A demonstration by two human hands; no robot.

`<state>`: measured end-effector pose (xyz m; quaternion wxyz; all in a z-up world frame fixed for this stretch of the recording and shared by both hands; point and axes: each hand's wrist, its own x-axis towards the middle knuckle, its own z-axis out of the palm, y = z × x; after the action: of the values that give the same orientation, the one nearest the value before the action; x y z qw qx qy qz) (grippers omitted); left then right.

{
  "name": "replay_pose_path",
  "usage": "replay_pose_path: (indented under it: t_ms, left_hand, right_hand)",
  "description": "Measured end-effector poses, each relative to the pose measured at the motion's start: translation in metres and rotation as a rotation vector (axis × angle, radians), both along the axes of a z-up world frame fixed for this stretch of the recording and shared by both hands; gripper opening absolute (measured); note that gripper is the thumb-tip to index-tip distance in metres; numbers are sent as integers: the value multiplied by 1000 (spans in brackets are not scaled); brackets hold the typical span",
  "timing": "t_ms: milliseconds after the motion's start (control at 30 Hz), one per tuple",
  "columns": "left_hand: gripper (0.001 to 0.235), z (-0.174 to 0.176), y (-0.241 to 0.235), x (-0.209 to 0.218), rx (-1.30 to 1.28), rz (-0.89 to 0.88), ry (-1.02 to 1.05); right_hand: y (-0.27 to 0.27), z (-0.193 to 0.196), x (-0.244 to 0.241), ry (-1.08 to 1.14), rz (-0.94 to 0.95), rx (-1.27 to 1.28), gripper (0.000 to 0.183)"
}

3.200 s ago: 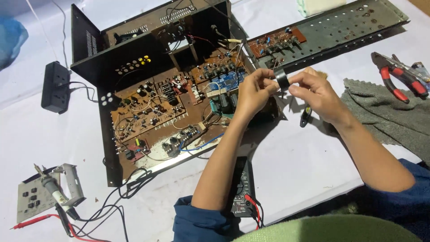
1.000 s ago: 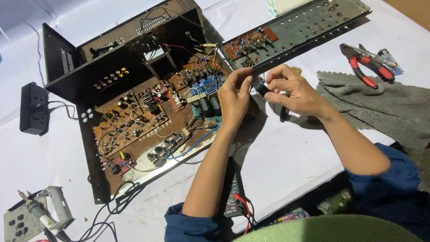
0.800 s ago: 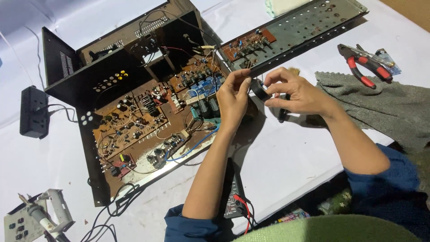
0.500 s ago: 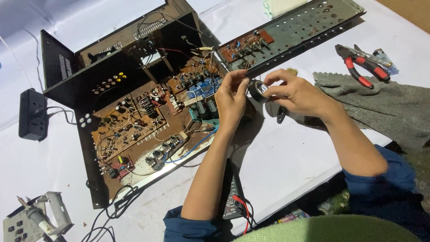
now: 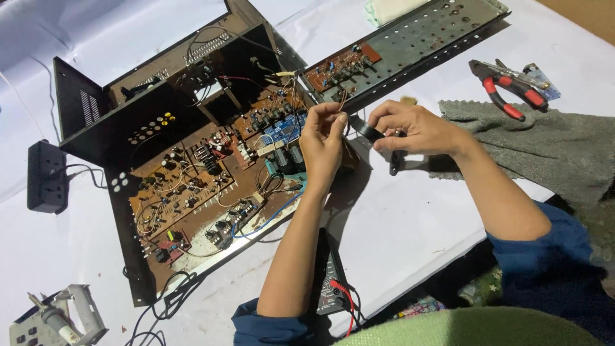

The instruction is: The person uses a multimeter to test points on an exposed circuit board, then wraps a wire connection with electrical tape and secures it with a lighter. The person handles the multimeter, electrical tape, and a lighter while working on the circuit board.

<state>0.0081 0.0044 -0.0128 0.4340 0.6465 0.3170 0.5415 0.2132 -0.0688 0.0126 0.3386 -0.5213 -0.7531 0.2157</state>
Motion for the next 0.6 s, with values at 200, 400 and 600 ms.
replay_pose_path:
  t_ms: [200,400,600]
  left_hand:
    - [18,-6,5,-1,-46,-24,-52]
    - [16,-18,15,1,-92,-47,-71]
    - [19,-26,25,3,-188,-99,-175]
  right_hand:
    - [0,6,-4,32,-1,-39,18]
    - [0,5,-6,-45,-46,-1,23]
    - [3,-5,-7,-99,-88,41,23]
